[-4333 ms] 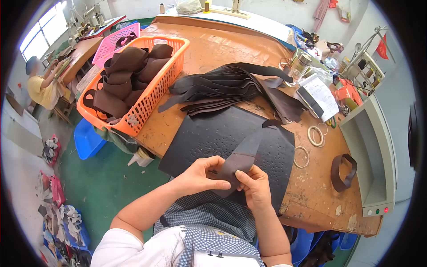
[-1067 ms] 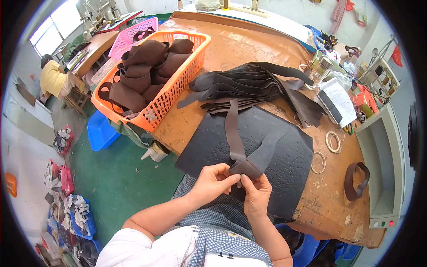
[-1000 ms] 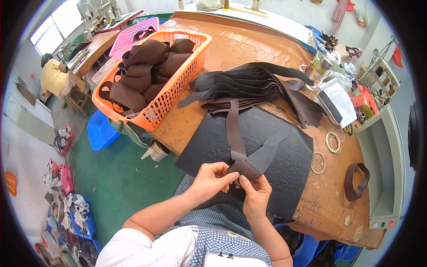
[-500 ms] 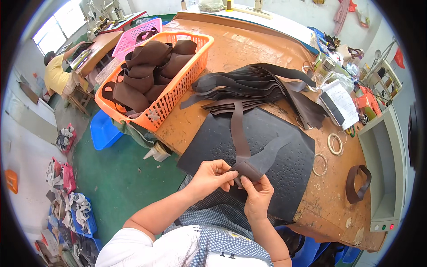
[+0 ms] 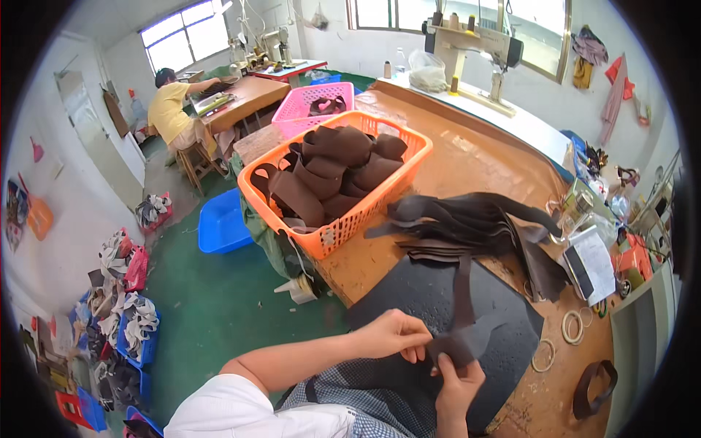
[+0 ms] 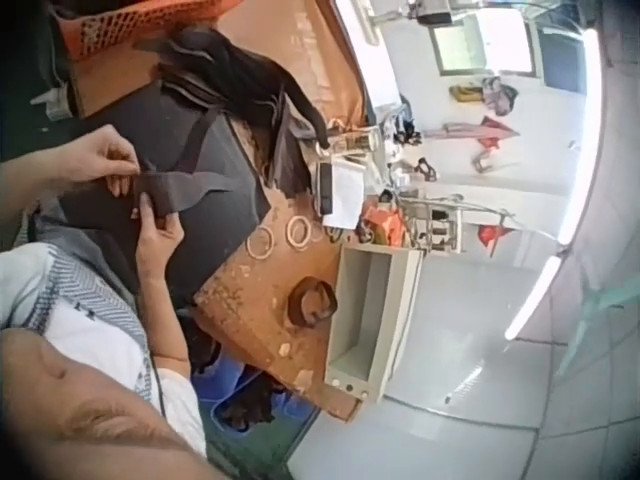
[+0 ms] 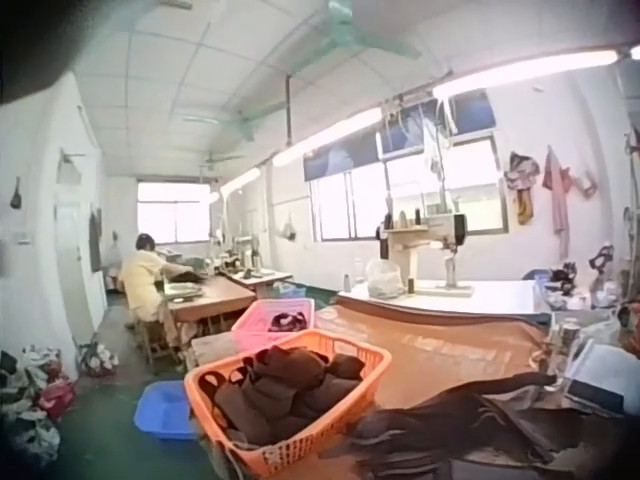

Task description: Manually assembling and inspecting leather shoe upper components at a factory workbench.

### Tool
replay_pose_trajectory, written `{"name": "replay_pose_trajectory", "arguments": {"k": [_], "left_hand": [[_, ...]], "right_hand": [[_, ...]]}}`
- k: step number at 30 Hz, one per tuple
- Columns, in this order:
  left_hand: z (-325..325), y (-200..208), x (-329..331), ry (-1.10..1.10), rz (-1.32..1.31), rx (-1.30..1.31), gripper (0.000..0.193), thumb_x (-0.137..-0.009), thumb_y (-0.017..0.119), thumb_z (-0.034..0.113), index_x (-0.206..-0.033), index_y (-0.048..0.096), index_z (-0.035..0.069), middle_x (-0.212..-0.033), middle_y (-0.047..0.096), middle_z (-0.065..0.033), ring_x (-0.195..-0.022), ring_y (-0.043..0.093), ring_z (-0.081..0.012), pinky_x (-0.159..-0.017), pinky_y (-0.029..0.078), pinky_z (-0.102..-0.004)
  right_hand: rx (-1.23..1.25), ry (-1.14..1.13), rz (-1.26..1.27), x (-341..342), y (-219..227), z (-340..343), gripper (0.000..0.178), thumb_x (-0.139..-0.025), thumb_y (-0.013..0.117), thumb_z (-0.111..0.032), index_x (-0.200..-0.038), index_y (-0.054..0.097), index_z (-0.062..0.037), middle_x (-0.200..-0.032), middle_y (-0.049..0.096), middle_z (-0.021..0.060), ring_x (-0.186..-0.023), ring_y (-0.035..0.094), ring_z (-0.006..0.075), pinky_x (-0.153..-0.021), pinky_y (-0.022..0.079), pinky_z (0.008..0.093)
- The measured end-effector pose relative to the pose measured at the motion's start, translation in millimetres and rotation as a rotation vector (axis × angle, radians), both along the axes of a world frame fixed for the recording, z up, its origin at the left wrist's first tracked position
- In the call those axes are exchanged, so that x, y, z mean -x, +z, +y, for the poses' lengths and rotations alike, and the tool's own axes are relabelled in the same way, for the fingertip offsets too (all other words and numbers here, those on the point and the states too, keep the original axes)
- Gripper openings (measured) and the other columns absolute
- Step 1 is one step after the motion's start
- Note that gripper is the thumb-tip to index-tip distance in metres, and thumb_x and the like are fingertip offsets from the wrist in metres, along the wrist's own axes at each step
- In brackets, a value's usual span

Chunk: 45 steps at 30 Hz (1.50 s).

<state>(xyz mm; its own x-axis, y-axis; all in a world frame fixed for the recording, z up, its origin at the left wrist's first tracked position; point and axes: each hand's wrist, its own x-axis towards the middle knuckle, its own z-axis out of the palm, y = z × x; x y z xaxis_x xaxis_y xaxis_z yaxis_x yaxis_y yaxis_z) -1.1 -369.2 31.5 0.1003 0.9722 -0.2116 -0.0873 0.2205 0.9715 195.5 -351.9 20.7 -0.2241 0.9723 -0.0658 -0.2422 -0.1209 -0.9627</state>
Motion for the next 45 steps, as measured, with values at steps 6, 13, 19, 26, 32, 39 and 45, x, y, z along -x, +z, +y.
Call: {"name": "replay_pose_trajectory", "arguments": {"k": [6,13,19,26,32,39,45], "left_hand": [[63.9,85.7,105.7,0.764,1.222,-0.732,0.012,-0.087,0.065,0.010,-0.096,0.066,0.002,-0.083,0.067,-0.0159,-0.072,0.066,-0.0304,-0.066,0.052,-0.0378],[165.8,142.7,251.6,0.606,1.192,-0.227,0.068,-0.072,0.079,0.045,-0.116,0.066,-0.004,-0.113,0.067,-0.0233,-0.100,0.066,-0.0350,-0.087,0.050,-0.0392],[144.0,238.3,298.0,0.545,0.625,-0.206,0.034,-0.087,0.072,0.028,-0.106,0.067,0.000,-0.097,0.069,-0.0061,-0.085,0.065,-0.0151,-0.074,0.051,-0.0317],[123.3,307.3,243.4,0.312,0.430,-0.402,0.030,-0.094,0.065,0.019,-0.116,0.061,-0.001,-0.100,0.070,-0.0053,-0.084,0.069,-0.0131,-0.081,0.056,-0.0283],[137.3,299.6,179.6,-0.077,0.203,-0.481,0.031,-0.093,0.065,0.013,-0.117,0.062,-0.006,-0.103,0.070,-0.0098,-0.090,0.069,-0.0130,-0.083,0.056,-0.0243],[171.9,246.4,126.9,-0.216,0.026,-0.394,0.030,-0.092,0.066,0.010,-0.118,0.062,-0.005,-0.105,0.070,-0.0083,-0.090,0.069,-0.0116,-0.081,0.056,-0.0238],[132.0,157.6,38.4,-0.483,0.875,-0.666,0.033,-0.088,0.066,0.020,-0.115,0.065,0.002,-0.102,0.069,-0.0129,-0.096,0.065,-0.0251,-0.087,0.050,-0.0352]], "right_hand": [[-0.277,-0.327,-0.043,-35.3,60.9,-21.4,0.025,-0.086,0.061,0.008,-0.110,0.063,0.0018,-0.097,0.068,0.0118,-0.070,0.062,0.0172,-0.059,0.049,0.0285],[-0.070,-0.214,0.125,-31.6,60.0,-21.2,0.020,-0.086,0.065,0.009,-0.105,0.066,0.0024,-0.093,0.068,0.0082,-0.068,0.060,0.0142,-0.060,0.048,0.0258],[-0.011,-0.168,0.142,-35.6,49.9,-21.6,0.017,-0.086,0.066,0.007,-0.103,0.068,0.0021,-0.091,0.069,0.0074,-0.066,0.060,0.0135,-0.060,0.049,0.0256],[0.010,-0.125,0.211,-35.6,49.7,-25.4,0.017,-0.087,0.066,0.007,-0.103,0.068,0.0016,-0.089,0.069,0.0072,-0.066,0.060,0.0133,-0.061,0.050,0.0265],[-0.093,-0.142,0.264,-64.8,83.8,-52.1,0.020,-0.086,0.068,0.006,-0.106,0.066,0.0010,-0.095,0.069,0.0110,-0.068,0.062,0.0174,-0.056,0.050,0.0290],[-0.304,-0.099,0.246,-87.4,104.5,-64.0,0.029,-0.085,0.071,0.002,-0.113,0.064,-0.0005,-0.108,0.067,0.0182,-0.069,0.063,0.0212,-0.050,0.053,0.0311],[-0.335,-0.287,0.248,-85.5,97.5,-53.7,0.030,-0.086,0.070,0.001,-0.116,0.063,0.0012,-0.107,0.068,0.0191,-0.065,0.063,0.0200,-0.049,0.051,0.0297]]}}
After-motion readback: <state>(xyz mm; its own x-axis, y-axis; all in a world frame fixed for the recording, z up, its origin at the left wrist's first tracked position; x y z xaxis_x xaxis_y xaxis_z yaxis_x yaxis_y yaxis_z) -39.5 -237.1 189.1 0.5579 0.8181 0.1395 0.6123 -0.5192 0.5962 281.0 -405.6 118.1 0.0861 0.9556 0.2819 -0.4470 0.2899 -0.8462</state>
